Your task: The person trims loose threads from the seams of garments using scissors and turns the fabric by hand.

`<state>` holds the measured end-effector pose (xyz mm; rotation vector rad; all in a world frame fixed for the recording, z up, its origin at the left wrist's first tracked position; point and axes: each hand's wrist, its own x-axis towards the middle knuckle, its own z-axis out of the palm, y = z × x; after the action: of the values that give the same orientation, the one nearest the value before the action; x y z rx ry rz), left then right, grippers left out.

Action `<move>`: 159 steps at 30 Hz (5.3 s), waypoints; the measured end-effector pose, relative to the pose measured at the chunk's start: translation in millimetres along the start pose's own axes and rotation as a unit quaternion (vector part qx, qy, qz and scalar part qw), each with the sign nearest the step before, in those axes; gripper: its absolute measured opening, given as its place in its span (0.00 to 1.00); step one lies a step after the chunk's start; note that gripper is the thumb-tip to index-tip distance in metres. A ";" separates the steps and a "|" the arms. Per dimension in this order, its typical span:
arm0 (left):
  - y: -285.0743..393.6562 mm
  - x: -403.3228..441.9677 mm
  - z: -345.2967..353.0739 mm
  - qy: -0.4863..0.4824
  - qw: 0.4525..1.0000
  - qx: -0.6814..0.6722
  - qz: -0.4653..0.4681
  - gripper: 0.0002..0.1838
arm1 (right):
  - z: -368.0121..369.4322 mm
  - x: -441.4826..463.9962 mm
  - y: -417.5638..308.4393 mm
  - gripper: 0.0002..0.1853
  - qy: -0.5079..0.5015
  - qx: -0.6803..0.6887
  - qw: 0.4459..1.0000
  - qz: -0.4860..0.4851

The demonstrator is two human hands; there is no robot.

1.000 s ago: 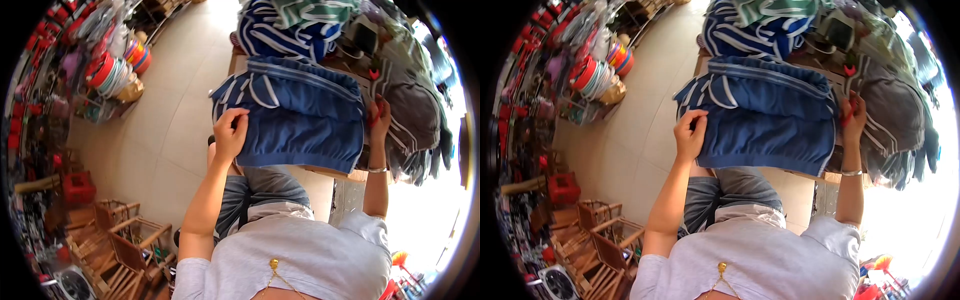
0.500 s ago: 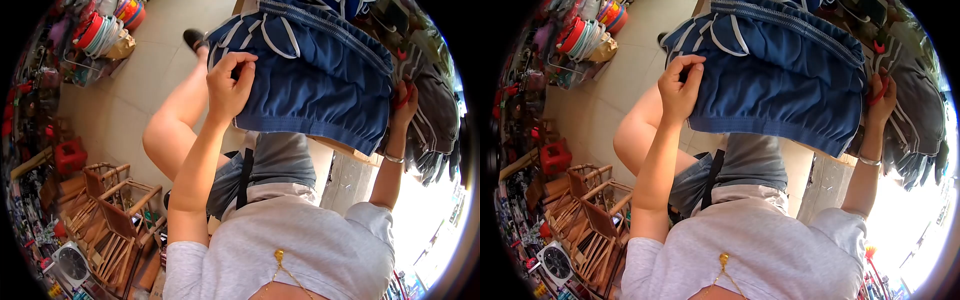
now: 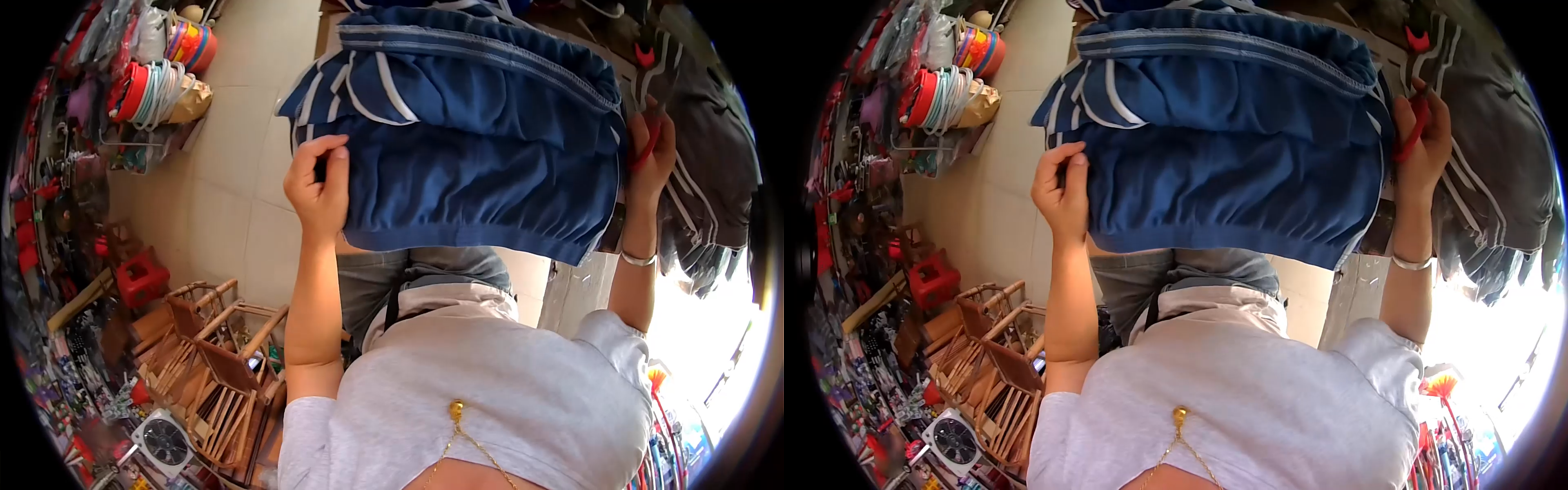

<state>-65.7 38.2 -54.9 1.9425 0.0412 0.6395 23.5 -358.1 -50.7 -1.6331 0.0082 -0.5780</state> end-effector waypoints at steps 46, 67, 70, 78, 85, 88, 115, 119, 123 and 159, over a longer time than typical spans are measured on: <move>-23.6 -8.6 -49.0 -0.280 0.898 0.063 0.334 0.22 | -8.1 -145.9 -104.7 0.39 -0.232 -0.456 0.848 -0.141; -19.3 -6.9 -63.7 -0.312 0.922 -0.023 0.229 0.27 | -21.5 -160.6 -82.5 0.33 -0.038 -0.260 0.965 0.015; -10.7 -8.0 -61.1 -0.276 0.940 -0.022 0.202 0.23 | -20.6 -152.3 -86.3 0.34 -0.089 -0.212 0.973 0.024; 26.2 -8.7 -69.3 -0.205 0.973 0.092 0.049 0.08 | -15.2 -135.0 -88.9 0.35 -0.193 -0.230 0.953 -0.037; 32.3 1.3 -56.5 -0.201 0.975 0.077 -0.049 0.10 | -6.5 -126.4 -93.8 0.35 -0.216 -0.285 0.928 -0.108; 29.2 5.1 -58.0 -0.218 0.969 0.016 -0.119 0.12 | -3.1 -121.8 -100.6 0.32 -0.233 -0.305 0.916 -0.114; -1.8 24.8 -35.0 -0.211 0.471 -0.780 -0.354 0.26 | -0.2 -87.2 -62.6 0.18 -0.085 0.496 0.813 0.292; -6.1 35.5 -24.2 -0.215 0.442 -0.789 -0.368 0.24 | 18.6 -78.5 -80.7 0.19 -0.035 0.531 0.799 0.280; 11.3 50.7 -30.1 -0.083 0.538 -0.745 -0.386 0.24 | -8.5 -59.1 -56.1 0.17 -0.103 0.722 0.640 0.242; 16.8 55.8 37.5 -0.135 0.749 -0.565 -0.318 0.23 | -10.2 1.6 -48.9 0.22 -0.131 -0.082 0.982 0.113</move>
<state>-5.2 16.2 -29.1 0.7024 0.1009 -0.1344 5.3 -360.2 -4.3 -1.8296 0.0481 -0.1899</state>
